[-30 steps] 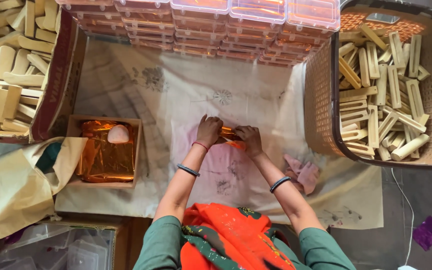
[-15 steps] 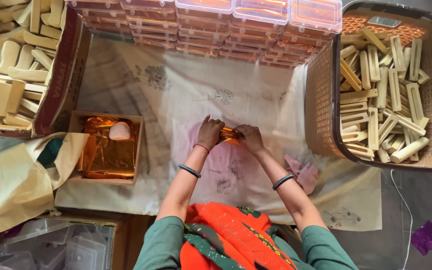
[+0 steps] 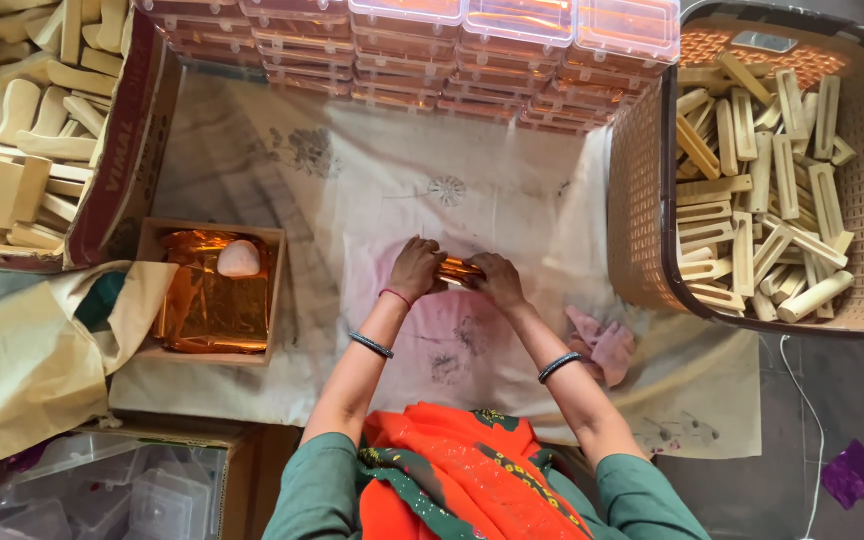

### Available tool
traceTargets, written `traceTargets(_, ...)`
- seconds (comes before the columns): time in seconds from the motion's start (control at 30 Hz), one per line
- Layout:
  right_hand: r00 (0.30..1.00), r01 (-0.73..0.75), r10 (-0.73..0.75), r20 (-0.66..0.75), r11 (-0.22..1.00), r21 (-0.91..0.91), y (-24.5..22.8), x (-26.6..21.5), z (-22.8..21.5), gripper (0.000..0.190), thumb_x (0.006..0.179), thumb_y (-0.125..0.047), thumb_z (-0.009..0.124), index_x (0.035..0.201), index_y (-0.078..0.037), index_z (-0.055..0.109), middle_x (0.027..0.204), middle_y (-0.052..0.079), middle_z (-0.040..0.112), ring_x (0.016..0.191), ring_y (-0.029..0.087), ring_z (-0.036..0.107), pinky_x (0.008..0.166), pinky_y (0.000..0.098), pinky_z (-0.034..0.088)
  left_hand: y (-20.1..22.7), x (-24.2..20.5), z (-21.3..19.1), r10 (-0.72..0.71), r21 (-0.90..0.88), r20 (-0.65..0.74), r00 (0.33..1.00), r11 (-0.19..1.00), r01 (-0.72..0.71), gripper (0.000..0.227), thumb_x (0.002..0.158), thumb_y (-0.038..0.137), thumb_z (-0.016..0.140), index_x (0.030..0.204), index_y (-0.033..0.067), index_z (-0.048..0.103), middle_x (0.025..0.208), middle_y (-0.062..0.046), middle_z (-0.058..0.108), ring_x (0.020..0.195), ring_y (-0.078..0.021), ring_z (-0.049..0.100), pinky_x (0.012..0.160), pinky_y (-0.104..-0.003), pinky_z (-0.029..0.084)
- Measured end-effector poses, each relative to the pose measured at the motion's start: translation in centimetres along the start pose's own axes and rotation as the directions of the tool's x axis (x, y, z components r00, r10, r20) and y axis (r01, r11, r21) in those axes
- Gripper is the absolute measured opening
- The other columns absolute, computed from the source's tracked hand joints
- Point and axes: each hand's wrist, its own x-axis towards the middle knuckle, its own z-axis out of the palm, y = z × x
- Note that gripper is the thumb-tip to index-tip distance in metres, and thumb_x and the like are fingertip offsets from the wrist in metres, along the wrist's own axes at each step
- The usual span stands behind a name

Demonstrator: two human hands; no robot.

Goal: The person wipes wooden blocks with a pink cloth and wraps them in orange foil. They place the wrapped blocks into clear plastic containers and stack them. The person also handles a pink stone and a cloth while working on a floor covering.

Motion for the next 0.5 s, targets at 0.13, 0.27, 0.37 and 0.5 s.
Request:
traceTargets(0.13, 1.000, -0.008, 0.008, -0.009, 1.000, -0.010, -0.5, -0.6, 0.0, 0.035, 0.076, -0.022, 0.080, 0.109, -0.013, 0.073, 0.112, 0.005, 0.072, 0.105, 0.030, 0.066, 0.092, 0.0424, 0.052, -1.0, 0.0, 1.3, -0.019, -0.054, 0.015, 1.000, 0.998, 0.019, 0.049, 0.059, 0.025, 0.090, 0.105, 0.0187, 0.077, 0.110, -0.006, 0.070, 0.111, -0.0249, 0.063, 0.114, -0.046, 0.037)
traceTargets(0.27, 1.000, -0.011, 0.011, -0.018, 1.000, 0.002, 0.0, -0.5, 0.2, 0.030, 0.080, -0.019, 0.076, 0.110, -0.015, 0.074, 0.114, 0.004, 0.073, 0.107, 0.028, 0.067, 0.095, 0.0400, 0.054, -1.9, -0.3, 3.1, -0.037, -0.020, 0.022, 0.999, 0.999, 0.037, 0.041, 0.065, 0.022, 0.087, 0.105, 0.0214, 0.078, 0.107, -0.003, 0.072, 0.108, -0.0233, 0.066, 0.117, -0.045, 0.038)
traceTargets(0.37, 0.999, -0.028, 0.027, 0.019, 0.998, 0.053, -0.6, -0.2, -0.9, 0.034, 0.083, -0.023, 0.075, 0.115, -0.014, 0.073, 0.114, 0.006, 0.072, 0.106, 0.029, 0.067, 0.092, 0.0404, 0.054, -0.6, -0.7, 0.9, -0.027, -0.030, -0.010, 1.000, 0.999, 0.027, 0.039, 0.066, 0.021, 0.085, 0.104, 0.0200, 0.078, 0.107, -0.003, 0.071, 0.107, -0.0236, 0.065, 0.116, -0.045, 0.038)
traceTargets(0.5, 0.999, 0.024, -0.024, 0.040, 1.000, 0.009, 0.3, -0.3, -0.3, 0.042, 0.082, -0.024, 0.072, 0.122, -0.010, 0.072, 0.114, 0.009, 0.071, 0.103, 0.032, 0.065, 0.087, 0.0434, 0.052, -0.1, -1.2, 0.1, -0.018, -0.021, -0.017, 1.000, 1.000, 0.017, 0.036, 0.067, 0.018, 0.081, 0.103, 0.0162, 0.076, 0.105, -0.003, 0.070, 0.106, -0.0242, 0.064, 0.115, -0.045, 0.037)
